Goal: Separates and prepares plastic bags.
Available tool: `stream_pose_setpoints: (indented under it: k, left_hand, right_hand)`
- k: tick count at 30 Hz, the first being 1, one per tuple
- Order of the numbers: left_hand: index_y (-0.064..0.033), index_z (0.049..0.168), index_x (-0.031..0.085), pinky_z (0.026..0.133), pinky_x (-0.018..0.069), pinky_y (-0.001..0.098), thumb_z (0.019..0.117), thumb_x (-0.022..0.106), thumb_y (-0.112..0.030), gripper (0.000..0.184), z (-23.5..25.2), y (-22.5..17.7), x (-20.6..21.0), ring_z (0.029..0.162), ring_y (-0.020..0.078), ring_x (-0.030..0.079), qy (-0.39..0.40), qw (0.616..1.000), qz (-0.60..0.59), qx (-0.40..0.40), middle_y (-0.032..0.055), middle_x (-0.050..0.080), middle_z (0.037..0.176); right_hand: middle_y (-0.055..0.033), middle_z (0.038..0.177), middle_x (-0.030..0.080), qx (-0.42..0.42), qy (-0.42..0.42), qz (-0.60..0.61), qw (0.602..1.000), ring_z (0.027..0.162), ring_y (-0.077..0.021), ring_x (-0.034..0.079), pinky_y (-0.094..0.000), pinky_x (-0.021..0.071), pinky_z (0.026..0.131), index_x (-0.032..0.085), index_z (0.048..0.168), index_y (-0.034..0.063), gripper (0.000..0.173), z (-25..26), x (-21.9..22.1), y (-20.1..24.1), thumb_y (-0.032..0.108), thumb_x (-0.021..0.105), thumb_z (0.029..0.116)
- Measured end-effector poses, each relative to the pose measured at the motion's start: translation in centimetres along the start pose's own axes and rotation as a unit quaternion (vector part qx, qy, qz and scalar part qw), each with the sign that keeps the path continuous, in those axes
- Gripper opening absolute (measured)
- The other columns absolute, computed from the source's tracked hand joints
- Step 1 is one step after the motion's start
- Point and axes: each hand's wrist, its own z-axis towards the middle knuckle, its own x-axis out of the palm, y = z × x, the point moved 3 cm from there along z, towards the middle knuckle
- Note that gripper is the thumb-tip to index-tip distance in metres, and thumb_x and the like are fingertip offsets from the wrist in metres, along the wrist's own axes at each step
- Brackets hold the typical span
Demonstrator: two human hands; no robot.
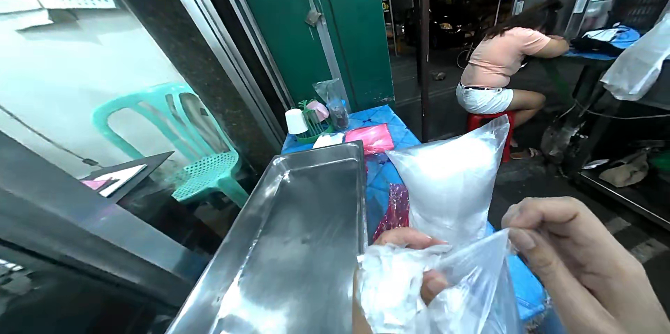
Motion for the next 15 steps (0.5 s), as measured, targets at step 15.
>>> stream_pose_setpoints:
  k: [15]
  left_hand:
    - [-0.0135, 0.094, 0.072, 0.073, 0.0538, 0.0145, 0.0846, 0.08, -0.024, 0.016, 0.2, -0.1, 0.0, 0.079, -0.0063, 0.063, 0.063, 0.995, 0.018, -0.07, -0.0118, 0.069, 0.085]
  right_hand:
    - [0.0009, 0.095, 0.07, 0.008, 0.121, -0.003, 0.993, 0.084, 0.0002, 0.065, -0.0181, 0.0563, 0.075, 0.067, 0.107, 0.0068, 0.015, 1.5, -0.3, 1.1, 0.02, 0.061, 0.1029]
